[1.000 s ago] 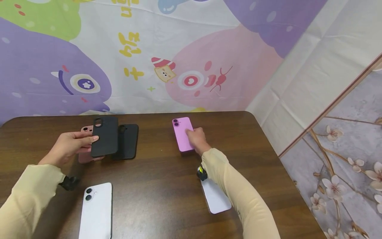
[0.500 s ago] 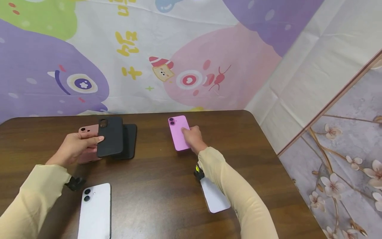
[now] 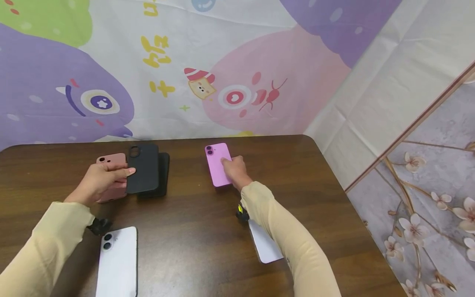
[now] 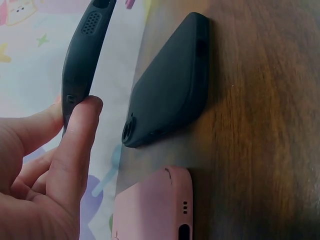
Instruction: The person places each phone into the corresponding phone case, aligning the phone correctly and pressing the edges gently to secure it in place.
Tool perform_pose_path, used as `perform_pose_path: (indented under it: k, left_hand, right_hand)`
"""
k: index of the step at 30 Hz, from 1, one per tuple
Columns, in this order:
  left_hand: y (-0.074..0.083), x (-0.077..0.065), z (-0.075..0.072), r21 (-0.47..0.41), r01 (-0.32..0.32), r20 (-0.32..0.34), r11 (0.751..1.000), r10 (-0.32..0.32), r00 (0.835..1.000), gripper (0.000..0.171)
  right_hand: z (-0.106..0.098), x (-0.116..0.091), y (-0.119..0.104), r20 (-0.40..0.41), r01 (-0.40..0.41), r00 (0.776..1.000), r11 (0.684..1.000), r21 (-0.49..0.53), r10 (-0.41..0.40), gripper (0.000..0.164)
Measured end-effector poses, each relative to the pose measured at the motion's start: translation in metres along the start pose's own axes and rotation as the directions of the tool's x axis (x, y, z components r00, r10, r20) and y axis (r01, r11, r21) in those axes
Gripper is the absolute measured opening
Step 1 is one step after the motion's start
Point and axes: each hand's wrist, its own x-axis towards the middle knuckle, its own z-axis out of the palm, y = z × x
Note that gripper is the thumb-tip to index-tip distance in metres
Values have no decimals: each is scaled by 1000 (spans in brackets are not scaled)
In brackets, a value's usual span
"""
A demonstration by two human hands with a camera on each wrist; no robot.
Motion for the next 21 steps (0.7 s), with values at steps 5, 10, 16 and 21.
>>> perform_pose_path:
  k: [5, 10, 16, 21]
  left_hand:
    - [3, 0, 5, 5, 13, 4, 1000, -13, 1000, 70]
    - [5, 1, 11, 0, 43, 5, 999, -43, 999, 69]
    - [6, 2, 18, -10, 46, 19, 999, -46, 999, 70]
    - [8, 3, 21, -28, 84, 30, 996, -83, 996, 72]
  right_hand:
    - [5, -1, -1, 1, 6, 1000, 1000, 22, -6, 40]
    - [9, -3, -5, 12, 10, 1000, 999, 39, -10, 39]
    - [13, -6, -9, 4, 9, 1000, 999, 31, -9, 39]
    - [15, -6, -9, 5, 7, 1000, 1000, 19, -7, 41]
